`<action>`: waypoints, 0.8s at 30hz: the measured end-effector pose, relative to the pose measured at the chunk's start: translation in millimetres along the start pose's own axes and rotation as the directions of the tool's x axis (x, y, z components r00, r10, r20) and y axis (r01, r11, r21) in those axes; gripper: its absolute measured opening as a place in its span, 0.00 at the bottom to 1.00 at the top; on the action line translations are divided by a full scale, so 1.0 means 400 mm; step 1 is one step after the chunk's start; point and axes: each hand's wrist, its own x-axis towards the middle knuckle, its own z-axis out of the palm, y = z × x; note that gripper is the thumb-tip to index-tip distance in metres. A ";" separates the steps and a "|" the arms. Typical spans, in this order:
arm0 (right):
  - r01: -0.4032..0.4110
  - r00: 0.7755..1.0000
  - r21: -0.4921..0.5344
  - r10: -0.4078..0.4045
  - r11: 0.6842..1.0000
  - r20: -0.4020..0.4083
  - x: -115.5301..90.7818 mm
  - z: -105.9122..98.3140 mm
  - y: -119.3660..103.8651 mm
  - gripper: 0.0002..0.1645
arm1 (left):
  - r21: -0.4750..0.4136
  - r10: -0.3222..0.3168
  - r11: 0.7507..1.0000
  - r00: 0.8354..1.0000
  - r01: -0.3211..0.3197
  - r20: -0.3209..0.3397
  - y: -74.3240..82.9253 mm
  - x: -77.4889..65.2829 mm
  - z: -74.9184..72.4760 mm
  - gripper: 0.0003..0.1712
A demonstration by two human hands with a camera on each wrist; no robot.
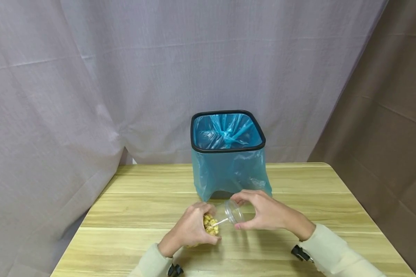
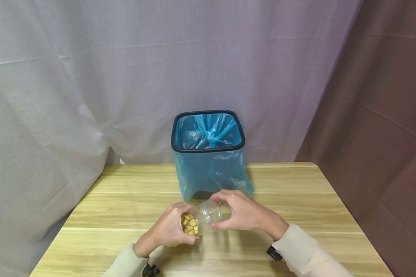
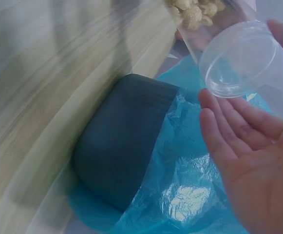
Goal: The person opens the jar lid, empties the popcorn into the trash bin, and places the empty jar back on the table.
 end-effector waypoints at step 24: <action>0.013 0.999 0.034 -0.012 0.999 -0.035 -0.009 0.007 0.020 0.38 | 0.023 0.014 1.000 1.000 -0.014 0.007 -0.002 0.003 0.006 0.39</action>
